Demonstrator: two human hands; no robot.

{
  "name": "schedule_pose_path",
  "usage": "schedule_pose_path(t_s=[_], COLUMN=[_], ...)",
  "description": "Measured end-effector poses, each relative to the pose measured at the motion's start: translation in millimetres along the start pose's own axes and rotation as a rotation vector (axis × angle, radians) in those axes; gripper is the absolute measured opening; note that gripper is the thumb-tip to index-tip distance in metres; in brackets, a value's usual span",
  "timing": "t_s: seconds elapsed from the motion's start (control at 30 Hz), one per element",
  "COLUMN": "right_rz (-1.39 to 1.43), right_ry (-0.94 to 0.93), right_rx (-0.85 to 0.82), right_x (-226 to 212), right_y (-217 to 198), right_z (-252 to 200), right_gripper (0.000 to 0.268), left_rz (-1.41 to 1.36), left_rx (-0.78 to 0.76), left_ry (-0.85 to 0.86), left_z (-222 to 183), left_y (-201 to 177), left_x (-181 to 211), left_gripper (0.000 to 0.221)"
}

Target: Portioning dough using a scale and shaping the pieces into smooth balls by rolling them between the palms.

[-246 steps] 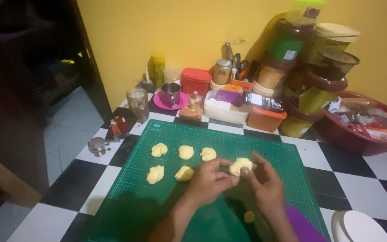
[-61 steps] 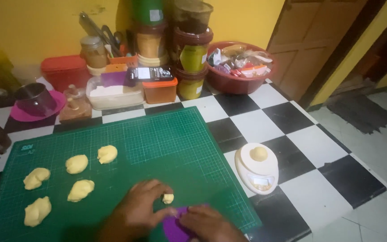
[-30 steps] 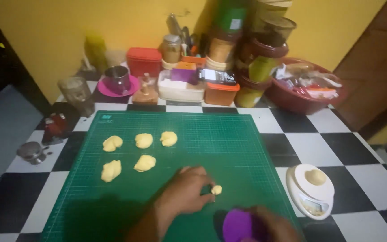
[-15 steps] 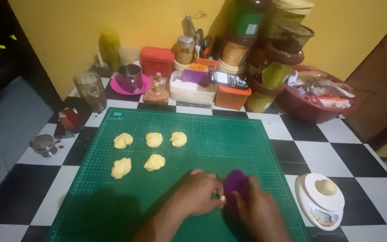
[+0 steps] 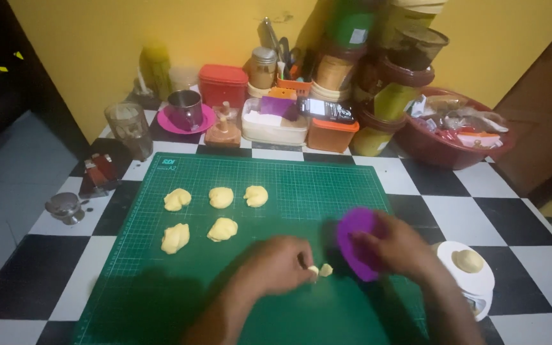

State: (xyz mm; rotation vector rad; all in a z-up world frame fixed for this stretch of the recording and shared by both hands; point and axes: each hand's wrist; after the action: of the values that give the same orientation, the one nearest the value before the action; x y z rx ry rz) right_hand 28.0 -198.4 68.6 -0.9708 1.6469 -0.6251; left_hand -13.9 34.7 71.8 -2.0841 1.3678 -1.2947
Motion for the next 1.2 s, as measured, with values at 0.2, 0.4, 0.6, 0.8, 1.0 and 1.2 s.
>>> schedule_pose_path(t_s=[0.2, 0.4, 0.6, 0.8, 1.0, 1.2], right_rz=[-0.185, -0.376, 0.012, 0.910, 1.122, 0.877], right_ry=[0.095, -0.718, -0.576, -0.177, 0.043, -0.167], right_rx=[0.083, 0.559, 0.348, 0.243, 0.147, 0.359], right_x=[48.9, 51.5, 29.7, -14.1, -23.3, 16.3], right_y=[14.3, 51.4, 72.6, 58.9, 39.7, 54.3], right_z=[-1.2, -10.5, -10.0, -41.5, -51.1, -36.1], right_gripper=[0.061, 0.014, 0.023, 0.018, 0.010, 0.023], left_rz=[-0.069, 0.067, -0.087, -0.173, -0.156, -0.342], left_rx=[0.097, 0.270, 0.180, 0.305, 0.248, 0.263], left_ry=[0.063, 0.222, 0.093, 0.220, 0.318, 0.072], left_z=[21.2, 49.6, 22.5, 23.7, 21.2, 6.4], left_y=[9.9, 28.3, 12.4, 24.3, 27.3, 18.0], left_x=[-11.3, -25.2, -4.3, -4.1, -0.1, 10.6], left_gripper=[0.024, 0.020, 0.027, 0.022, 0.036, 0.027])
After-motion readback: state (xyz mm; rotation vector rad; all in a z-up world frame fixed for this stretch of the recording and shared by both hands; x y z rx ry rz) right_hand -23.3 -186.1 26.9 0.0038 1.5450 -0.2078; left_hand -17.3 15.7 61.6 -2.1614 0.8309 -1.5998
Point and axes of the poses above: each hand's wrist, its own z-axis towards the middle knuckle, its own y-axis out of the palm, x = y × z, and after that the axes turned 13 degrees about -y, right-handed
